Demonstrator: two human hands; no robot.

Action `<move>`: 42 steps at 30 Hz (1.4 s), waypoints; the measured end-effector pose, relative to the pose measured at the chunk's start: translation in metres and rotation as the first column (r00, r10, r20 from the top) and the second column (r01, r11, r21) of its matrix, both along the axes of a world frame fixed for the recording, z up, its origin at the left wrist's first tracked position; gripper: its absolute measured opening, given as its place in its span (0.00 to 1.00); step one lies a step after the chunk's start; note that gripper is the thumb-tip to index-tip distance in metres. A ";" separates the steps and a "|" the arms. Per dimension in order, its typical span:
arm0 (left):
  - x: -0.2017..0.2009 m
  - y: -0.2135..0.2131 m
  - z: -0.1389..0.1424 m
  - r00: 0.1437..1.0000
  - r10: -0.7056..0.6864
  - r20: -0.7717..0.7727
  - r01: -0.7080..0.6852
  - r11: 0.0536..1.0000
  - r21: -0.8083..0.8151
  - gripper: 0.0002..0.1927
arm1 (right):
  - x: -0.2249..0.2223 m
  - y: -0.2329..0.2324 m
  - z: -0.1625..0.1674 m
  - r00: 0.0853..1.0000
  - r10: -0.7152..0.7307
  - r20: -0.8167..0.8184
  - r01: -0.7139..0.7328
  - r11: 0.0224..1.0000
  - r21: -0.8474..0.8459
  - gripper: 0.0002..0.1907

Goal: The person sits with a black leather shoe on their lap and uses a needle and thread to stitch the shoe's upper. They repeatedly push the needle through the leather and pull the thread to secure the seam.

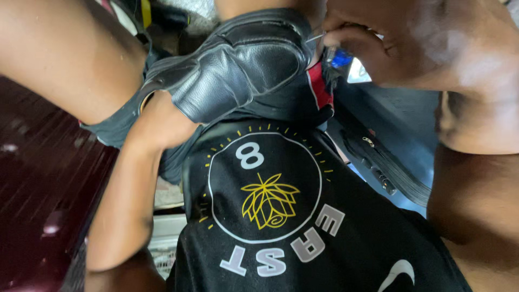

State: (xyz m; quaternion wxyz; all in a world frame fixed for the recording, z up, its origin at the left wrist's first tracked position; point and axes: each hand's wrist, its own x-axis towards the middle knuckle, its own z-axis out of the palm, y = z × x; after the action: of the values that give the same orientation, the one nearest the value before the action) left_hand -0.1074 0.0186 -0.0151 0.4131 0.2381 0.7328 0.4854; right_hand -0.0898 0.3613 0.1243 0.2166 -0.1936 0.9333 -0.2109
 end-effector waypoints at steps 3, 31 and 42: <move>0.003 0.003 -0.015 0.989 0.040 0.141 -0.037 0.999 -0.020 0.26 | 0.001 -0.002 -0.003 0.999 0.033 -0.037 -0.033 0.999 0.010 0.07; -0.002 -0.010 -0.016 0.990 -0.135 -0.045 0.134 0.991 -0.027 0.29 | 0.034 -0.010 -0.006 0.859 0.438 -0.265 -0.142 0.701 0.699 0.20; 0.006 -0.023 -0.002 0.997 -0.081 0.015 0.082 0.957 -0.277 0.20 | 0.073 0.061 -0.094 0.509 0.630 -0.587 0.057 0.655 0.753 0.29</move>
State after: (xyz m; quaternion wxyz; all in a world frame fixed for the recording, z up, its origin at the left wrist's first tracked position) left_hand -0.1016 -0.0044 -0.0173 0.4634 0.2069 0.7825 0.3608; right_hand -0.0169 0.4220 0.0307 -0.1494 -0.3386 0.8753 0.3112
